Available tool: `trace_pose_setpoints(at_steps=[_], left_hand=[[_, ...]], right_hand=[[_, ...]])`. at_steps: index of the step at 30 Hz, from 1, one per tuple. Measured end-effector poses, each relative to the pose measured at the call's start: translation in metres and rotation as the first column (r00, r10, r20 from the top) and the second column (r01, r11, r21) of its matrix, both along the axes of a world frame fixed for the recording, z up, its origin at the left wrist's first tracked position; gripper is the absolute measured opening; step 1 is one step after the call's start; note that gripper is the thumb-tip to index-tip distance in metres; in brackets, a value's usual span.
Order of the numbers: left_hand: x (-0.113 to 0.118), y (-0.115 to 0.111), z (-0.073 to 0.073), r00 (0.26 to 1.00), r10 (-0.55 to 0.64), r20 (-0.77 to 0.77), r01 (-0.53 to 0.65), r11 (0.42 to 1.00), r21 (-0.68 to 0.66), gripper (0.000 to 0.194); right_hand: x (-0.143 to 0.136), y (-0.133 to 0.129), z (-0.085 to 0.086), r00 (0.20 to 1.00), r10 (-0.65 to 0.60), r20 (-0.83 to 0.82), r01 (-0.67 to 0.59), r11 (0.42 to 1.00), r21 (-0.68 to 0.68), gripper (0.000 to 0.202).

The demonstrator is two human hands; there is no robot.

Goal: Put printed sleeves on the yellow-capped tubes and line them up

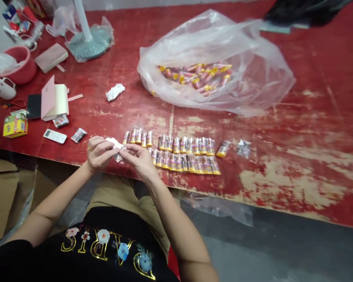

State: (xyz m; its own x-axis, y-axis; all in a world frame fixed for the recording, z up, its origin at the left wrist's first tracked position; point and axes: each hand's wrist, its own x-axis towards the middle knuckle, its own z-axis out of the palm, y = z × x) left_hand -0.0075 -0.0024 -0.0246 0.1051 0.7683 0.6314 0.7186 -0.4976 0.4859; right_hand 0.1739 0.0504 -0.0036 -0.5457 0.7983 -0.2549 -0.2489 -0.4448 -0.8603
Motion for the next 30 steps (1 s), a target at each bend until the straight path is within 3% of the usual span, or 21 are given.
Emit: trace_pose_setpoints(at_steps=[3, 5, 7, 9, 11, 13, 17, 21, 25, 30], left_hand=[[0.034, -0.008, -0.003, 0.962, 0.117, 0.246, -0.128, 0.991, 0.027, 0.029], [0.06, -0.013, -0.002, 0.821, 0.19, 0.538, -0.163, 0.982, -0.097, 0.052], [0.085, -0.014, 0.003, 0.581, 0.207, 0.787, 0.035, 0.96, -0.279, 0.063], [0.107, -0.01, 0.009, 0.36, 0.245, 0.9, 0.345, 0.861, -0.373, 0.062], [0.124, -0.003, 0.013, 0.241, 0.314, 0.918, 0.516, 0.76, -0.395, 0.059], [0.135, 0.003, 0.013, 0.206, 0.354, 0.912, 0.558, 0.723, -0.407, 0.051], [0.147, 0.004, 0.006, 0.187, 0.383, 0.904, 0.556, 0.718, -0.419, 0.039], [0.149, 0.001, 0.003, 0.126, 0.444, 0.887, 0.604, 0.675, -0.424, 0.044], [0.149, 0.0, 0.005, 0.159, 0.498, 0.852, 0.614, 0.626, -0.481, 0.062], [0.154, -0.005, 0.0, 0.166, 0.453, 0.876, 0.606, 0.653, -0.453, 0.042]], right_hand=[[0.024, -0.009, -0.004, 0.987, -0.162, 0.001, 0.161, 0.984, 0.075, 0.04], [0.037, -0.012, -0.008, 0.963, -0.268, -0.002, 0.267, 0.957, 0.11, 0.036], [0.046, -0.016, -0.013, 0.946, -0.325, -0.005, 0.323, 0.939, 0.115, 0.034], [0.053, -0.022, -0.018, 0.941, -0.339, -0.008, 0.338, 0.935, 0.105, 0.034], [0.057, -0.03, -0.021, 0.942, -0.336, -0.008, 0.335, 0.937, 0.1, 0.035], [0.062, -0.036, -0.025, 0.938, -0.346, 0.009, 0.343, 0.933, 0.111, 0.037], [0.073, -0.042, -0.033, 0.873, -0.477, 0.102, 0.45, 0.868, 0.211, 0.033], [0.079, -0.041, -0.039, 0.871, -0.477, 0.119, 0.448, 0.87, 0.207, 0.032], [0.08, -0.046, -0.041, 0.843, -0.513, 0.158, 0.484, 0.854, 0.193, 0.032], [0.076, -0.054, -0.046, 0.826, -0.54, 0.165, 0.503, 0.836, 0.217, 0.033]])
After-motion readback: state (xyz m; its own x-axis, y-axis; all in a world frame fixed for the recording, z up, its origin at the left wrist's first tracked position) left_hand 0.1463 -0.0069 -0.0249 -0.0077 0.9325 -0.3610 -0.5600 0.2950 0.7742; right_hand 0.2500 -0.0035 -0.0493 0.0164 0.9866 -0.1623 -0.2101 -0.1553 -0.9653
